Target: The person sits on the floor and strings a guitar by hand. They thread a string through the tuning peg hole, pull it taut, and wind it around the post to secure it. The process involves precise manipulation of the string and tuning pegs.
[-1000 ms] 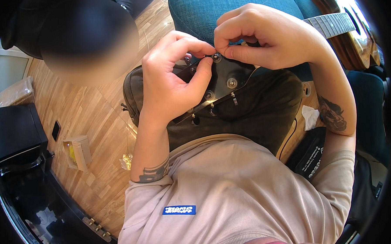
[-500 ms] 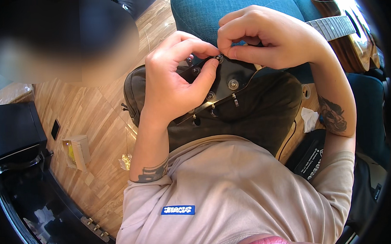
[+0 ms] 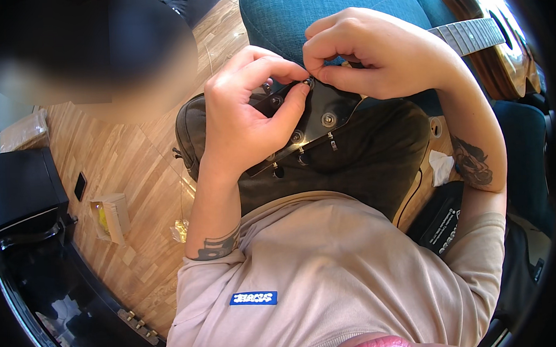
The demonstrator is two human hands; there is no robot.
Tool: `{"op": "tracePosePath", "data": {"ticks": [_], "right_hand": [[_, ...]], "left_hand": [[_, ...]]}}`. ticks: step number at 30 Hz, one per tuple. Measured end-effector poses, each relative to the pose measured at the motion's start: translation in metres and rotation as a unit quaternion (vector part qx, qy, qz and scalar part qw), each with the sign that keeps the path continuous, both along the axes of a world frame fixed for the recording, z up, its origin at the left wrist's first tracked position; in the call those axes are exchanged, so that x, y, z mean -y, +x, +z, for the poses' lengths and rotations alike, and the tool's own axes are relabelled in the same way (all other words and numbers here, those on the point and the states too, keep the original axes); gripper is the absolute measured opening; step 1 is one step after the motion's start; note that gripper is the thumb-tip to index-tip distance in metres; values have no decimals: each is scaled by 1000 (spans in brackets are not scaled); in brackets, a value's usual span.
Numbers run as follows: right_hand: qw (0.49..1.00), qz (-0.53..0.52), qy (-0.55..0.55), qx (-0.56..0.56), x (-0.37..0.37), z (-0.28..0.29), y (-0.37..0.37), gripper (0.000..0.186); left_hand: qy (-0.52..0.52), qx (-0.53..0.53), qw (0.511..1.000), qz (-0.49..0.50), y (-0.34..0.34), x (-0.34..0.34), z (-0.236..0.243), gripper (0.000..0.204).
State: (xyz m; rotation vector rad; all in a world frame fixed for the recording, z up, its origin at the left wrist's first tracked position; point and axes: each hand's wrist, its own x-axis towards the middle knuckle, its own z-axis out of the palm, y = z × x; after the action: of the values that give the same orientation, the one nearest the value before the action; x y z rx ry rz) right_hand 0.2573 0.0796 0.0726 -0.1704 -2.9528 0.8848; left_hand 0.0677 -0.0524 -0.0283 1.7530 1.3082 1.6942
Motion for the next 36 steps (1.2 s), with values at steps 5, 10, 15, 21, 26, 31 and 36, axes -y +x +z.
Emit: {"op": "tracePosePath", "data": {"ticks": [5, 10, 15, 21, 26, 31, 36], "right_hand": [[1000, 6, 6, -1, 0, 0, -1, 7], [999, -11, -35, 24, 4, 9, -3, 8], [998, -9, -66, 2, 3, 5, -1, 9], [998, -20, -46, 29, 6, 9, -2, 11], [998, -20, -14, 52, 6, 8, -3, 13], [994, -30, 12, 101, 5, 5, -5, 15], [997, -30, 47, 58, 9, 9, -4, 14]], "left_hand": [[0, 11, 1000, -6, 0, -1, -2, 16], [-11, 17, 1000, 0, 1, 1, 0, 18], [-14, 14, 1000, -2, 2, 0, 0, 20], [-4, 7, 1000, 4, 2, 0, -1, 20], [-15, 10, 1000, 0, 2, 1, -1, 20], [-18, 5, 1000, -1, 2, 2, -2, 19], [-18, -43, 998, 50, 3, 11, 5, 21]]}}
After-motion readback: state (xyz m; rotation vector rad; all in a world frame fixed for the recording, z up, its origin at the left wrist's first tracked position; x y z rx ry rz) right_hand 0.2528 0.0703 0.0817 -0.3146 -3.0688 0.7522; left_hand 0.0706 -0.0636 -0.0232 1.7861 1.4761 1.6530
